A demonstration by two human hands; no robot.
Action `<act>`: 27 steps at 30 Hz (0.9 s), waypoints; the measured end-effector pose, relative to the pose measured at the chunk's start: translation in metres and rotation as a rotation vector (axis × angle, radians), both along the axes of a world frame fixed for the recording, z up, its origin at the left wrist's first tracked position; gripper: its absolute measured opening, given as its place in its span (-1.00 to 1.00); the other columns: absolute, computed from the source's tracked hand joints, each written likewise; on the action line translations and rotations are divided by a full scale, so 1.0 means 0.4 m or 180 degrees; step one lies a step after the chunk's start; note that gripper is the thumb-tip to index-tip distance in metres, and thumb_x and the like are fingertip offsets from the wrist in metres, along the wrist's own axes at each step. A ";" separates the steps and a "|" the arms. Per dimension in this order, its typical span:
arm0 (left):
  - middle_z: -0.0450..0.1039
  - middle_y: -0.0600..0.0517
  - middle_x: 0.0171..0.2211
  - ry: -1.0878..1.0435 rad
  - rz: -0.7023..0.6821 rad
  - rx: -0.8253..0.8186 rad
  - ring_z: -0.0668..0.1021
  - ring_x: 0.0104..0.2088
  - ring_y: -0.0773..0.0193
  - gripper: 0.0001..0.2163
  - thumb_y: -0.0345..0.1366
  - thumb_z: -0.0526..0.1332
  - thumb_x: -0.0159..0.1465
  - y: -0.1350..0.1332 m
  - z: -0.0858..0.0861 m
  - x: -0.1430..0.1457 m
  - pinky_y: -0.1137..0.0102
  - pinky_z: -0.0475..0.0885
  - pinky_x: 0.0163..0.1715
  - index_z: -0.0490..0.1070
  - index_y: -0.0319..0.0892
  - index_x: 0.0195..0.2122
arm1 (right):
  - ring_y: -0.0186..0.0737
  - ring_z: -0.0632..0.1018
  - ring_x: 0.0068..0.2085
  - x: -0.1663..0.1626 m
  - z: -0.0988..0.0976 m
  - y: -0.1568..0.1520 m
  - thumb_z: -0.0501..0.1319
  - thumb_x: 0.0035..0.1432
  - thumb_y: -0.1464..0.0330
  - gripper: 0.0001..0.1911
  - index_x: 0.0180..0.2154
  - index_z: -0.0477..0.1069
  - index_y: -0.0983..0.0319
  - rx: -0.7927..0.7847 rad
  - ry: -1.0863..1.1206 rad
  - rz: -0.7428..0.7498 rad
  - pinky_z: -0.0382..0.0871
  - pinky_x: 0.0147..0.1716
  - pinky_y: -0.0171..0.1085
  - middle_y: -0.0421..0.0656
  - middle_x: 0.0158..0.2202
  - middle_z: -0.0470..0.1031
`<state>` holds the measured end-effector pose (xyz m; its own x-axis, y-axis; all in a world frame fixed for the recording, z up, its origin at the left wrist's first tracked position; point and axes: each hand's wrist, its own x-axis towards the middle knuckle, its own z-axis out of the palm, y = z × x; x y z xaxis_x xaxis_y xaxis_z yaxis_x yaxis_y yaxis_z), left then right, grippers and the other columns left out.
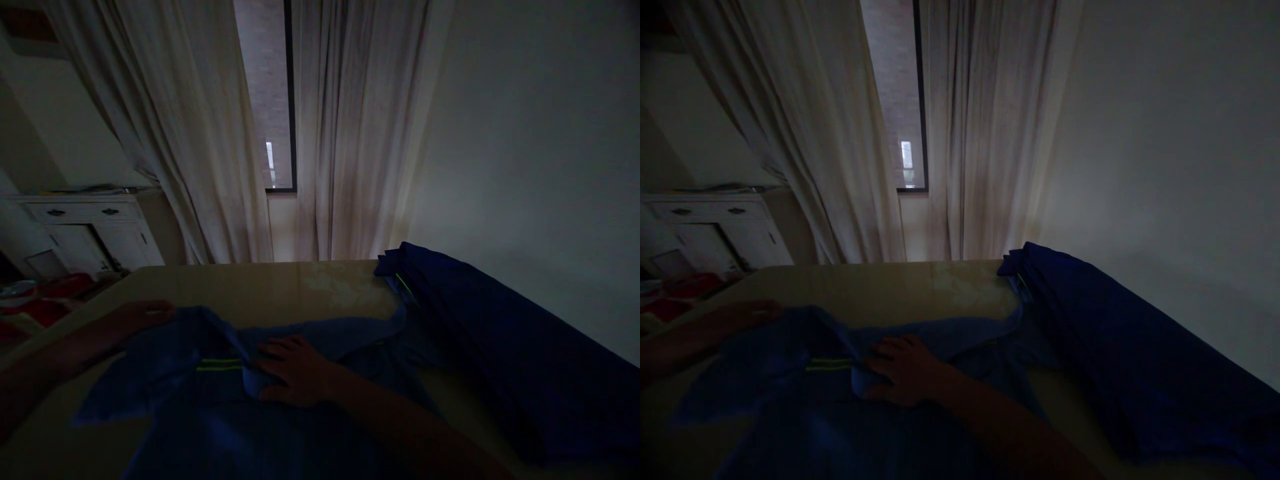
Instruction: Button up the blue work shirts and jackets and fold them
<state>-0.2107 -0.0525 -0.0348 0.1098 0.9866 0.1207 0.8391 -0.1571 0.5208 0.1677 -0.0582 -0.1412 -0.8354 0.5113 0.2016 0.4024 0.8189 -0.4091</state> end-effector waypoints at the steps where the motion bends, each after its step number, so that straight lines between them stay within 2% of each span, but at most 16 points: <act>1: 0.64 0.01 -0.15 -0.0207 -0.0105 -0.0230 0.65 -0.20 0.12 -0.43 0.22 -0.04 0.36 -0.004 0.025 0.042 0.32 0.55 -0.25 0.51 -0.05 0.08 | 0.04 0.16 0.42 0.000 -0.001 0.005 0.09 0.38 -0.08 -0.35 0.36 0.22 0.04 -0.0057 0.0046 -0.0016 -0.05 0.36 0.09 -0.07 0.43 0.18; 3: 0.62 -0.01 -0.07 -0.0915 -0.0538 -0.0942 0.65 -0.18 0.11 -0.40 0.20 0.00 0.37 -0.011 0.059 0.117 0.24 0.57 -0.17 0.30 0.01 0.31 | -0.03 0.27 0.37 0.001 -0.004 0.020 0.06 0.44 -0.01 -0.49 0.26 0.37 0.07 -0.0302 0.0190 -0.0045 0.03 0.34 0.00 -0.10 0.35 0.32; 4: 0.62 -0.02 -0.04 -0.1238 -0.0730 -0.1141 0.65 -0.14 0.09 -0.37 0.21 0.03 0.36 -0.013 0.067 0.147 0.22 0.57 -0.11 0.23 0.03 0.35 | -0.07 0.35 0.31 0.002 -0.006 0.029 0.02 0.47 0.05 -0.54 0.20 0.43 0.10 -0.0485 0.0321 -0.0091 0.10 0.30 -0.05 -0.09 0.29 0.40; 7: 0.58 -0.04 0.08 -0.1864 -0.0947 -0.1437 0.61 0.05 0.01 -0.36 0.21 0.14 0.31 0.003 0.054 0.199 0.18 0.54 0.05 0.24 0.08 0.35 | -0.16 0.52 0.13 0.008 -0.011 0.053 -0.13 0.52 0.22 -0.52 0.09 0.50 0.23 -0.1067 0.0941 -0.0273 0.30 0.16 -0.19 -0.07 0.11 0.56; 9: 0.60 -0.07 0.05 -0.1651 -0.0853 -0.1325 0.61 0.06 -0.02 -0.40 0.21 0.17 0.28 0.029 0.010 0.208 0.15 0.54 0.08 0.38 0.02 0.25 | -0.20 0.56 0.06 0.011 -0.014 0.063 -0.19 0.52 0.26 -0.48 0.05 0.50 0.26 -0.1304 0.1352 -0.0379 0.34 0.10 -0.23 -0.06 0.01 0.60; 12: 0.58 -0.10 0.08 -0.0734 -0.0697 -0.0628 0.58 0.10 -0.06 -0.43 0.21 0.12 0.30 0.057 -0.109 0.199 0.08 0.45 0.19 0.49 -0.08 0.13 | -0.23 0.59 -0.05 0.011 -0.018 0.065 -0.15 0.53 0.20 -0.50 -0.03 0.52 0.25 -0.1377 0.1464 -0.0485 0.36 0.03 -0.26 -0.10 -0.12 0.62; 13: 0.51 -0.10 0.18 -0.0437 -0.0649 -0.0267 0.52 0.19 -0.05 -0.44 0.17 0.10 0.34 0.057 -0.158 0.194 0.05 0.37 0.26 0.45 -0.08 0.19 | -0.23 0.59 -0.08 0.009 -0.019 0.064 -0.08 0.51 0.15 -0.53 -0.04 0.52 0.24 -0.1341 0.1369 -0.0527 0.37 -0.02 -0.28 -0.11 -0.14 0.62; 15: 0.27 -0.10 0.37 0.0109 -0.0571 0.0324 0.36 0.33 -0.04 -0.41 0.10 0.07 0.40 0.042 -0.255 0.189 0.00 0.22 0.36 0.23 -0.06 0.37 | -0.22 0.58 -0.13 0.005 -0.022 0.060 0.10 0.43 0.06 -0.59 -0.08 0.54 0.22 -0.1141 0.1068 -0.0530 0.37 -0.11 -0.31 -0.13 -0.15 0.61; 18: 0.10 -0.08 0.44 0.0735 -0.0910 0.0732 0.28 0.38 -0.04 -0.38 0.04 0.10 0.41 0.004 -0.359 0.192 0.00 0.22 0.36 0.06 0.02 0.45 | -0.17 0.54 -0.15 -0.007 -0.024 0.049 0.33 0.22 0.02 -0.60 -0.20 0.56 0.24 -0.0529 0.0643 -0.0442 0.33 -0.12 -0.28 -0.10 -0.19 0.58; 21: 0.07 -0.01 0.46 0.0833 -0.1067 0.0774 0.25 0.40 0.01 -0.37 0.01 0.11 0.42 -0.011 -0.390 0.196 0.08 0.25 0.36 -0.02 0.09 0.47 | -0.13 0.51 -0.12 -0.029 -0.011 0.017 0.42 0.13 0.13 -0.69 -0.23 0.57 0.24 -0.0060 0.0519 -0.0501 0.31 -0.06 -0.23 -0.07 -0.16 0.55; 23: 0.10 -0.02 0.44 0.0652 -0.0915 0.0713 0.28 0.39 0.05 -0.39 0.01 0.05 0.45 -0.002 -0.388 0.191 0.13 0.29 0.34 -0.03 0.05 0.47 | -0.12 0.51 -0.10 -0.047 0.009 -0.019 0.40 0.14 0.20 -0.76 -0.24 0.56 0.23 -0.0076 0.0671 -0.0744 0.31 -0.06 -0.22 -0.08 -0.16 0.54; 25: 0.20 -0.06 0.41 0.0475 -0.0680 0.0665 0.33 0.36 0.06 -0.44 -0.01 -0.02 0.48 0.015 -0.385 0.183 0.13 0.32 0.32 0.03 -0.01 0.46 | -0.18 0.54 -0.18 -0.064 0.035 -0.062 0.34 0.18 0.20 -0.79 -0.27 0.55 0.22 -0.0572 0.0884 -0.1028 0.33 -0.17 -0.28 -0.13 -0.24 0.55; 27: 0.25 -0.06 0.38 0.0429 -0.0623 0.0682 0.35 0.35 0.06 -0.46 -0.02 -0.04 0.48 0.028 -0.387 0.180 0.13 0.32 0.33 0.09 -0.03 0.44 | -0.27 0.54 -0.34 -0.074 0.055 -0.099 0.30 0.20 0.22 -0.81 -0.33 0.53 0.21 -0.1424 0.0932 -0.1116 0.30 -0.36 -0.36 -0.21 -0.39 0.52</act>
<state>-0.1388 -0.0415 -0.1897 0.3241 0.8988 0.2950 0.8414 -0.4164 0.3444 0.1381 -0.0976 -0.1192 -0.5460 0.8318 0.0998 0.4352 0.3834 -0.8146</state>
